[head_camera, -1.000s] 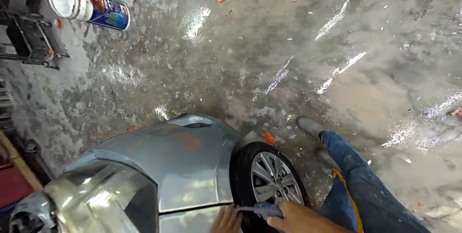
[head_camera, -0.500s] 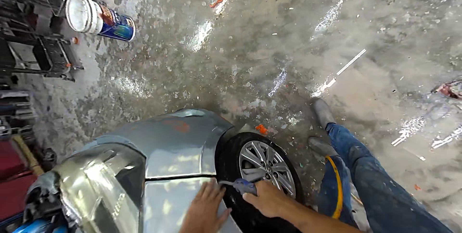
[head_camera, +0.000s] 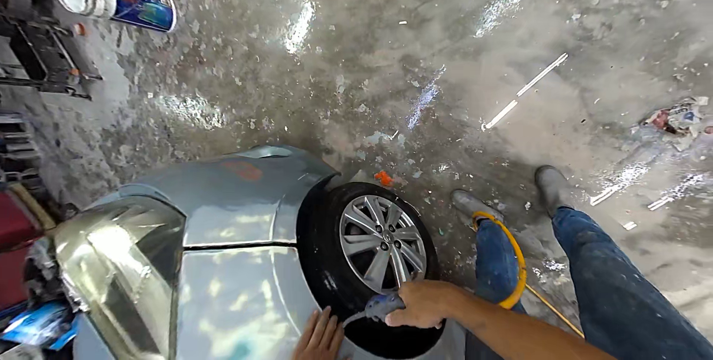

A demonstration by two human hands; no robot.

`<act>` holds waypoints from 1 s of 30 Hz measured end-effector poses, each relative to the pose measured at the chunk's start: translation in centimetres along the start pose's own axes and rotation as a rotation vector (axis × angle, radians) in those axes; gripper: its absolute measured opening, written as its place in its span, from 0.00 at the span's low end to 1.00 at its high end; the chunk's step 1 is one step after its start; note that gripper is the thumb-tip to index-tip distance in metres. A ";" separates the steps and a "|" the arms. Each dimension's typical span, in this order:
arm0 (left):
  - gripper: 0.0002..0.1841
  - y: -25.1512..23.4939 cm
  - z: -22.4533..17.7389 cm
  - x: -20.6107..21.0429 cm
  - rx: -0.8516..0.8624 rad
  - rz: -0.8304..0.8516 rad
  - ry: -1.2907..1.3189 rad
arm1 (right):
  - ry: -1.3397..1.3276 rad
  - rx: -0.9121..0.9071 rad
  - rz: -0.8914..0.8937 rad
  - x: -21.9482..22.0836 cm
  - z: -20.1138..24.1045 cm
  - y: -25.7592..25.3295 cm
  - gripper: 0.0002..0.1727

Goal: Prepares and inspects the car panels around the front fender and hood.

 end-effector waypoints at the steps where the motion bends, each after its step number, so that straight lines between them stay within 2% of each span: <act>1: 0.40 0.1 -1.4 0.8 -0.012 0.008 0.009 | 0.009 0.006 0.005 0.4 -0.6 0.4 0.35; 8: 0.40 -0.4 -9.9 4.4 -0.077 0.007 0.050 | 0.128 0.110 0.068 3.0 -4.0 1.2 0.36; 13: 0.40 -2.7 -16.4 7.1 -0.069 0.069 0.121 | 0.201 0.196 0.083 4.4 -6.6 1.2 0.35; 18: 0.43 -6.0 -23.0 9.6 -0.168 0.132 0.218 | 0.253 0.309 0.072 5.6 -9.3 0.2 0.34; 20: 0.41 -7.5 -25.1 10.6 -0.212 0.117 0.240 | 0.274 0.347 0.080 6.0 -10.0 -0.4 0.34; 22: 0.36 -8.8 -27.2 11.9 -0.265 0.034 0.273 | 0.293 0.390 0.087 6.5 -10.9 -1.1 0.34; 26: 0.29 -11.6 -31.0 13.8 -0.406 -0.041 0.466 | 0.313 0.508 0.055 7.6 -12.6 -2.7 0.33; 30: 0.28 -14.5 -32.8 15.1 -0.445 -0.021 0.590 | 0.389 0.604 0.056 8.6 -14.8 -4.6 0.35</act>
Point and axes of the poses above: each hand's wrist, its own y-axis away from the middle knuckle, its own x-axis out of the palm, z = x × y, the point moved 1 cm from there along -y, towards the middle knuckle, and after that the axes turned 14 degrees about z, right-handed, at the moved point
